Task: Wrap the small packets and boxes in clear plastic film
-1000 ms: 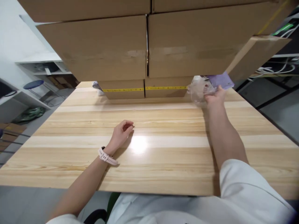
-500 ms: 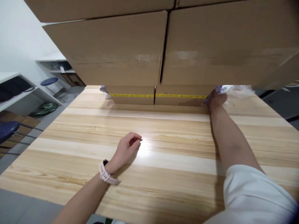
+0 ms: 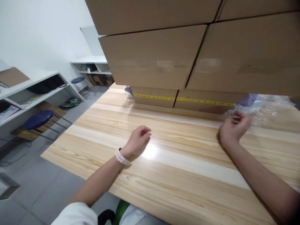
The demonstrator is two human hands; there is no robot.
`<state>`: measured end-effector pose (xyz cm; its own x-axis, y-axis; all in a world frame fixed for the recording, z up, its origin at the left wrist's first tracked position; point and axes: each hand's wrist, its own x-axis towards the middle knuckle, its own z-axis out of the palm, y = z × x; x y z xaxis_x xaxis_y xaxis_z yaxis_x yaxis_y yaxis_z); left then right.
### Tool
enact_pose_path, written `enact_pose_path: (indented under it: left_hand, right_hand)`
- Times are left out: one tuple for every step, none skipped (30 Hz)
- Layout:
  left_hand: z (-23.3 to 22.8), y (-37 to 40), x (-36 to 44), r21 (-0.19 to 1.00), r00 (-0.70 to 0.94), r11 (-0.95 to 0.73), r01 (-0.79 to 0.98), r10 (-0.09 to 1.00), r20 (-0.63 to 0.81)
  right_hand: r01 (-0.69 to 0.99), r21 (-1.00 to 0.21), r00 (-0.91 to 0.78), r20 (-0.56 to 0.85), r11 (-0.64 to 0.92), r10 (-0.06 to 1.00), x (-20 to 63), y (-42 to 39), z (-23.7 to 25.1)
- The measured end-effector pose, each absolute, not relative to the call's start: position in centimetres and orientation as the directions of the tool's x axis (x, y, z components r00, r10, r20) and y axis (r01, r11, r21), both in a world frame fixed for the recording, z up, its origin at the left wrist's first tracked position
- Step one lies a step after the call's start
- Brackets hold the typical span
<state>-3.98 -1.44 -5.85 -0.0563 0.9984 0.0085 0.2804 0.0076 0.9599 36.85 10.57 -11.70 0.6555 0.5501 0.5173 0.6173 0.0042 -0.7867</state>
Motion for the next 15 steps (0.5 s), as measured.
enact_pose_path:
  left_hand:
    - [-5.9, -0.3, -5.3, 0.969, -0.161, 0.039, 0.244, 0.987, 0.0]
    - [-5.7, 1.1, -6.7, 0.976, -0.319, 0.062, 0.208, 0.948, 0.008]
    - [-5.5, 2.7, -8.1, 0.978, -0.399, 0.066, 0.196, 0.917, 0.018]
    - [-5.2, 4.5, -9.5, 0.98, -0.449, 0.064, 0.191, 0.893, 0.029]
    - [-4.8, 6.4, -10.8, 0.98, -0.497, 0.052, 0.189, 0.866, 0.05]
    - [-4.3, 8.3, -11.9, 0.981, -0.537, 0.038, 0.192, 0.841, 0.072]
    - [-3.9, 10.3, -12.8, 0.98, -0.568, 0.026, 0.198, 0.818, 0.093]
    - [-3.5, 12.1, -13.5, 0.978, -0.586, 0.01, 0.207, 0.802, 0.116]
    - [-3.3, 13.9, -14.1, 0.973, -0.604, -0.004, 0.23, 0.784, 0.146]
    - [-3.1, 15.5, -14.5, 0.963, -0.617, -0.004, 0.27, 0.767, 0.176]
    - [-3.0, 17.0, -14.8, 0.952, -0.619, 0.012, 0.304, 0.762, 0.189]
    - [-3.0, 18.4, -15.0, 0.94, -0.616, 0.031, 0.34, 0.763, 0.198]
    - [-3.0, 19.8, -15.1, 0.923, -0.603, 0.051, 0.381, 0.77, 0.206]
    - [-3.1, 21.0, -15.2, 0.906, -0.583, 0.062, 0.419, 0.784, 0.216]
    - [-3.1, 22.2, -15.2, 0.887, -0.554, 0.057, 0.458, 0.799, 0.235]
  right_hand:
    - [0.594, -0.798, 0.531, 0.486, 0.104, 0.694, 33.8, 8.0, -11.1]
    - [0.537, -0.828, 0.413, 0.426, 0.162, 0.805, 30.5, 5.4, -10.5]
    - [0.438, -0.881, 0.307, 0.33, 0.176, 0.893, 27.3, 3.1, -9.9]
    - [0.357, -0.922, 0.172, 0.221, 0.148, 0.96, 24.1, 1.1, -9.5]
    - [0.296, -0.948, 0.042, 0.135, 0.117, 0.99, 21.1, -0.5, -9.1]
    - [0.245, -0.963, -0.073, 0.094, 0.109, 0.993, 18.4, -1.6, -8.8]
    - [0.206, -0.97, -0.153, 0.097, 0.128, 0.983, 16.0, -2.3, -8.6]
    - [0.189, -0.969, -0.228, 0.111, 0.156, 0.967, 13.9, -2.6, -8.4]
    - [0.178, -0.969, -0.261, 0.12, 0.17, 0.958, 12.1, -2.7, -8.2]
    - [0.177, -0.968, -0.285, 0.123, 0.178, 0.951, 10.6, -2.6, -8.0]
    - [0.184, -0.966, -0.302, 0.12, 0.181, 0.946, 9.5, -2.4, -7.9]
    - [0.194, -0.964, -0.313, 0.114, 0.181, 0.943, 8.6, -2.1, -7.7]
    - [0.205, -0.962, -0.327, 0.107, 0.181, 0.939, 8.0, -1.9, -7.6]
    - [0.215, -0.959, -0.339, 0.104, 0.184, 0.935, 7.6, -1.8, -7.4]
    - [0.223, -0.956, -0.349, 0.105, 0.191, 0.931, 7.4, -1.7, -7.3]
